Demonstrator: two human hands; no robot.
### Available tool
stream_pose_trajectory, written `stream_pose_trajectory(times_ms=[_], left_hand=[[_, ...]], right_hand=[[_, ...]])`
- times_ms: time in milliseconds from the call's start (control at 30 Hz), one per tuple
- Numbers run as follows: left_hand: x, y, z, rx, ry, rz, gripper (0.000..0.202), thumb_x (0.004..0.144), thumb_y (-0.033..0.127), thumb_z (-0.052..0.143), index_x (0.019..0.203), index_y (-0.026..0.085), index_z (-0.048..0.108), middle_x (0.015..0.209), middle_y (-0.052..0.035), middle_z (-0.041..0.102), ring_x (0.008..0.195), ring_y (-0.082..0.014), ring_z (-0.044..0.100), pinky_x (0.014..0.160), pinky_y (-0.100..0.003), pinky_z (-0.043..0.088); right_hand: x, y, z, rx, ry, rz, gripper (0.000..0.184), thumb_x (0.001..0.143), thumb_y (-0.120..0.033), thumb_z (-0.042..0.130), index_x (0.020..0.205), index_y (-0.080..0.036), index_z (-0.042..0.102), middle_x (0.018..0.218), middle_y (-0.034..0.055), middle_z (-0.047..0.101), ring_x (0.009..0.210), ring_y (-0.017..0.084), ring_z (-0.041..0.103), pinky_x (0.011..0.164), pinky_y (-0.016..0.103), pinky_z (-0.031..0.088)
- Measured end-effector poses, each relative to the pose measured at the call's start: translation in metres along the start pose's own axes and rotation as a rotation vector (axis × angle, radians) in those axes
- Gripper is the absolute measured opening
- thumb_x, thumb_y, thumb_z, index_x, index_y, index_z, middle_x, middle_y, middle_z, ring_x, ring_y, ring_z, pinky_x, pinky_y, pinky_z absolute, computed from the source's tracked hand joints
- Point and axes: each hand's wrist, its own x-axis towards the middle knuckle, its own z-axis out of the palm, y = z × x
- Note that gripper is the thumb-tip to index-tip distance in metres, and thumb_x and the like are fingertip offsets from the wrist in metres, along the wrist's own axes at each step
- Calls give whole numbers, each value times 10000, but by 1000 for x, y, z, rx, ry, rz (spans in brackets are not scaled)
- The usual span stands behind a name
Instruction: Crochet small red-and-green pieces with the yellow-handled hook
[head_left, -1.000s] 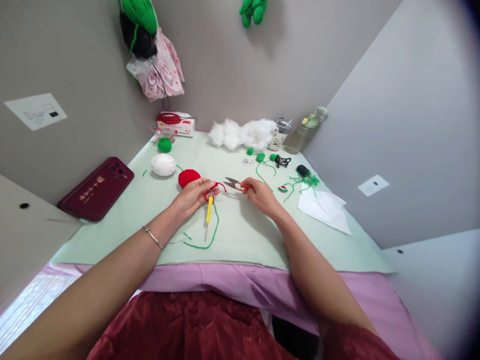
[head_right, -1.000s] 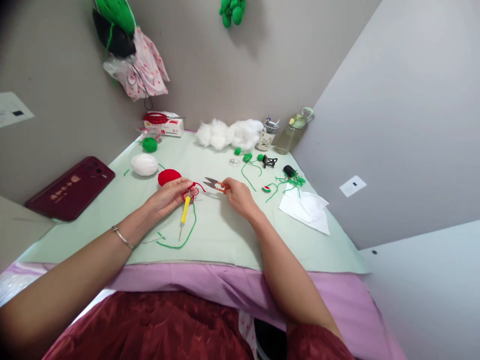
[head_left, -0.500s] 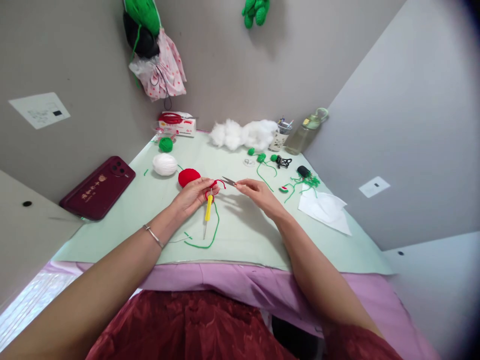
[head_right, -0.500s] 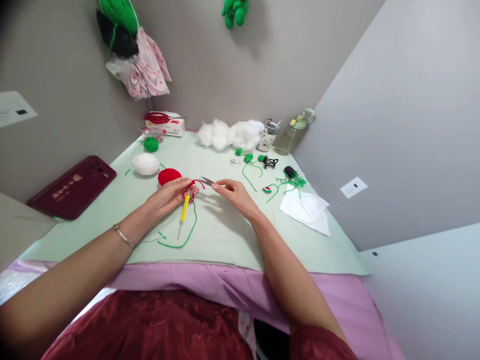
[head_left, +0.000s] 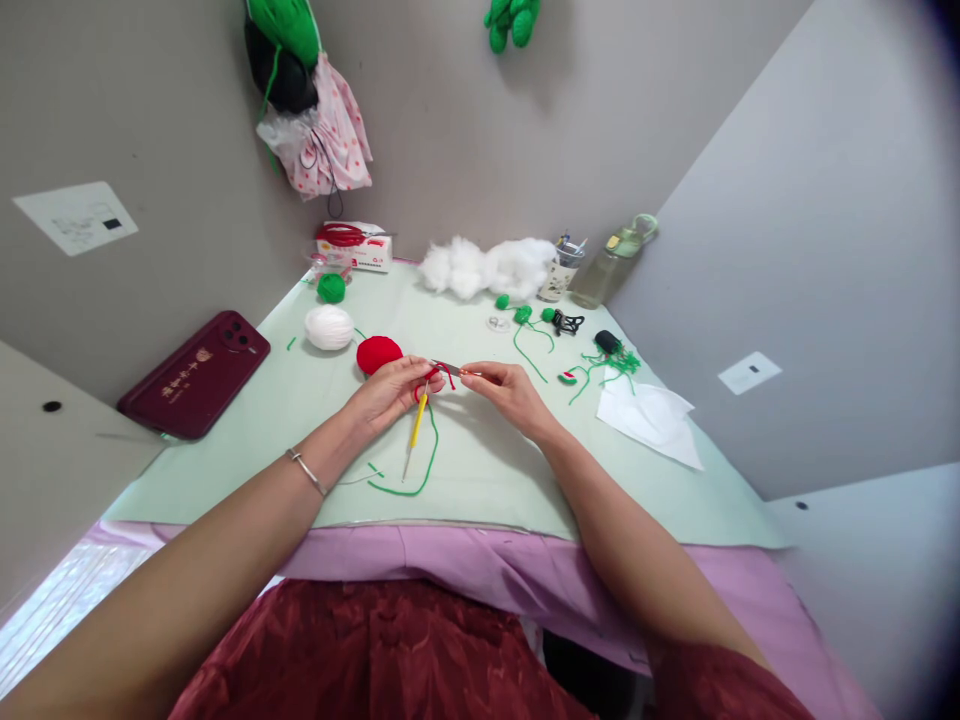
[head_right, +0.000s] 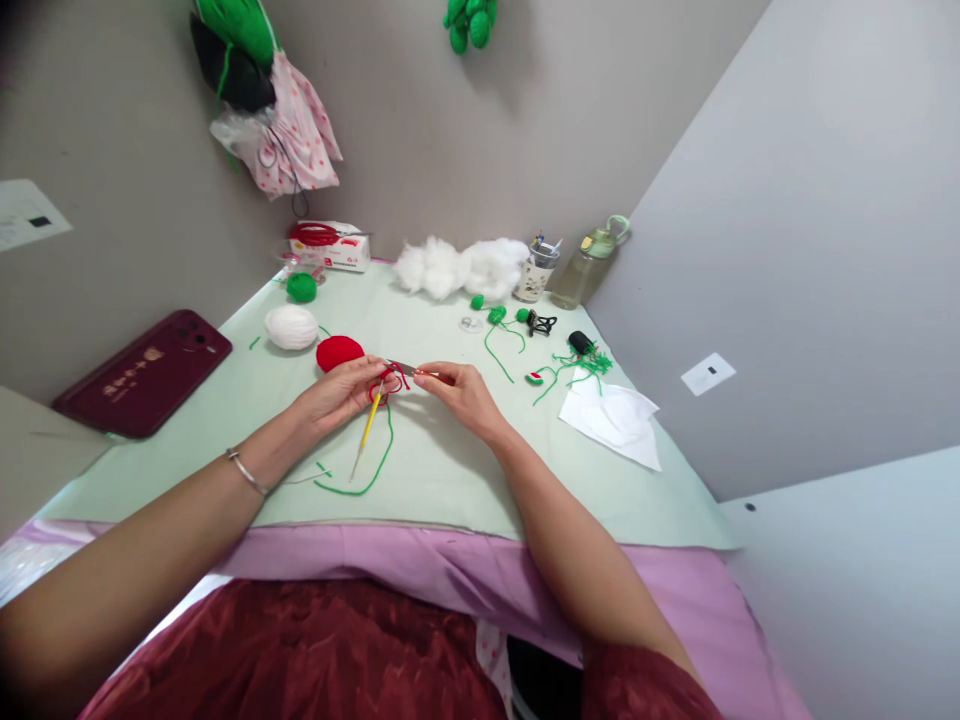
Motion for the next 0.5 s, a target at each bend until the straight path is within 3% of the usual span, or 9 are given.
stream_pose_trajectory(times_ms=[67,167,233,267,400,500], left_hand=[[0,0,1,-17,-5,6,351,1002,336,696,1304,161,661,1301,-120,690,1085,-259,708,912,-462,621],[-1,1,2,-36,-5,17,82,960,178,735,984,101,720,1007,-102,744,922,-194,723,881,-330,613],[-2,2,2,-38,-1,15,66,945,122,734,890,98,706,925,-91,737,886,-176,720,878,-295,603],[-2,2,3,-35,1,8,55,958,154,729,953,101,715,982,-93,741,915,-186,722,879,-320,610],[-4,3,2,-16,21,-23,373,1008,350,687,1334,176,647,1334,-118,676,1107,-267,702,918,-480,620],[-5,3,3,-21,53,-8,396,1007,359,686,1356,178,638,1363,-126,664,1138,-279,693,944,-496,610]], right_hand=[[0,1,0,-17,-2,-11,454,864,-586,668,970,-171,817,719,-2,629,645,137,437,598,289,324],[-1,1,1,-56,7,-34,472,890,-602,643,972,-173,824,706,2,634,634,140,441,599,292,338],[0,3,0,-96,32,-56,472,913,-603,620,957,-180,824,743,17,668,660,153,486,621,295,379],[1,6,0,-122,52,-66,471,931,-598,603,956,-182,822,765,25,681,676,162,509,633,298,398],[6,20,-7,-283,182,-97,432,988,-535,560,985,-174,797,786,57,676,713,204,560,660,325,440],[6,26,-8,-441,298,-177,331,990,-419,601,1150,-174,756,964,120,682,895,277,597,797,400,474]])
